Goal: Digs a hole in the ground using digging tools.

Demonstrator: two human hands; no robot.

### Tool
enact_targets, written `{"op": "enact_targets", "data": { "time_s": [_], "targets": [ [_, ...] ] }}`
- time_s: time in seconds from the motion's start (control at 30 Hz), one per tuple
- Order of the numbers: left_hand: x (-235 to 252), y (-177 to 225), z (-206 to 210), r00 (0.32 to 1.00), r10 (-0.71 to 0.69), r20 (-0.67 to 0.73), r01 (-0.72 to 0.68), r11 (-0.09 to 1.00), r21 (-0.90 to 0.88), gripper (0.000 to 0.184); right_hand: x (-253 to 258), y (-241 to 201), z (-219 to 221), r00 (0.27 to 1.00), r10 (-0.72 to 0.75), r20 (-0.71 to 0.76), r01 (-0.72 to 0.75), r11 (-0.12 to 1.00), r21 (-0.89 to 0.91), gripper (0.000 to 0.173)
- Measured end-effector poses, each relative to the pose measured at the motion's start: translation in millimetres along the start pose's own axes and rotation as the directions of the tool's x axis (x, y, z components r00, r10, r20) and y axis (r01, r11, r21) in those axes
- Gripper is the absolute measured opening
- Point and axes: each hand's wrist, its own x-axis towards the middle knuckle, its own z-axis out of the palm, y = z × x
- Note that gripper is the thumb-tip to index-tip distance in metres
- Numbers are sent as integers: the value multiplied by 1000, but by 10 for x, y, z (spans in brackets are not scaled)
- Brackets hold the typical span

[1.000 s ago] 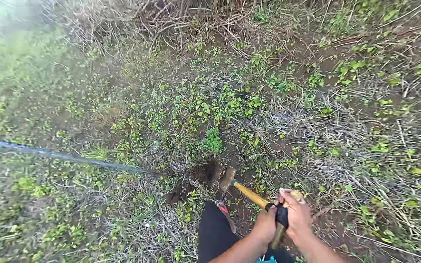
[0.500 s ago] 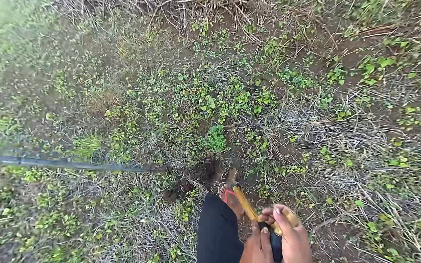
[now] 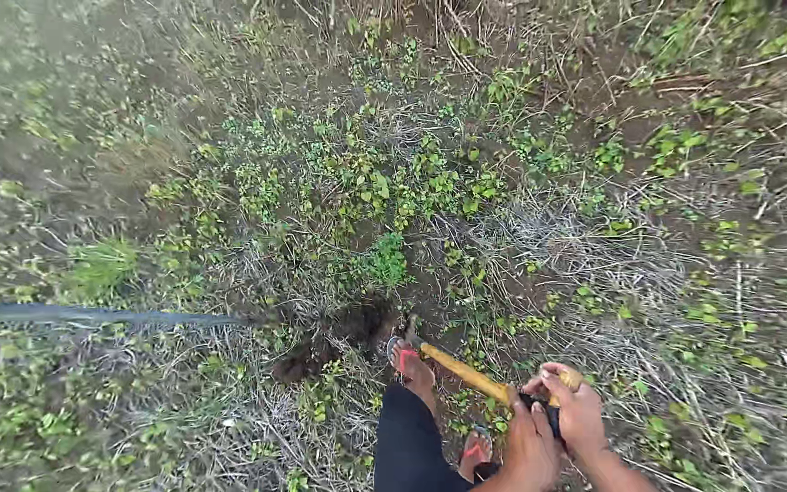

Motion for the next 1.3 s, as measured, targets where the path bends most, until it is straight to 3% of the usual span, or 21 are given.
{"op": "enact_targets", "data": {
  "time_s": [0.1,0.23,0.47,0.6,0.67,0.77,0.97,1.07,1.2,1.3],
  "targets": [
    [171,-72,463,984,-57,166,58,998,0,76,101,245,-484,990,39,-134,-50,996,-75,35],
    [108,-157,603,983,-125,131,128,992,-20,74,-101,229,-427,968,146,-204,-169,981,-100,39],
    [-282,-90,-445,997,-70,-29,68,996,-59,64,-507,-154,569,990,75,-123,-68,996,60,52],
    [-29,-67,-963,991,-20,-134,19,1000,-7,57,-312,-269,1177,995,38,-95,-27,993,114,50],
    [75,-167,-1031,988,0,-155,-5,999,-32,55,-238,-187,1310,996,33,-89,-24,995,96,50],
    [133,-265,-764,992,25,-124,-31,998,-47,57,-188,-63,1077,994,36,-103,-33,999,32,49],
    [400,-581,566,994,-47,101,43,998,41,73,107,756,-324,969,129,-210,-180,953,-243,49],
    [477,-728,930,958,-149,244,126,986,107,80,153,1129,-741,932,198,-304,-300,893,-335,41],
    [362,-685,777,975,-176,134,166,983,82,75,48,902,-506,933,215,-287,-302,903,-305,45],
    [146,-645,271,990,-132,54,130,991,44,69,-193,612,-37,956,200,-213,-239,954,-179,49]
  ]
}}
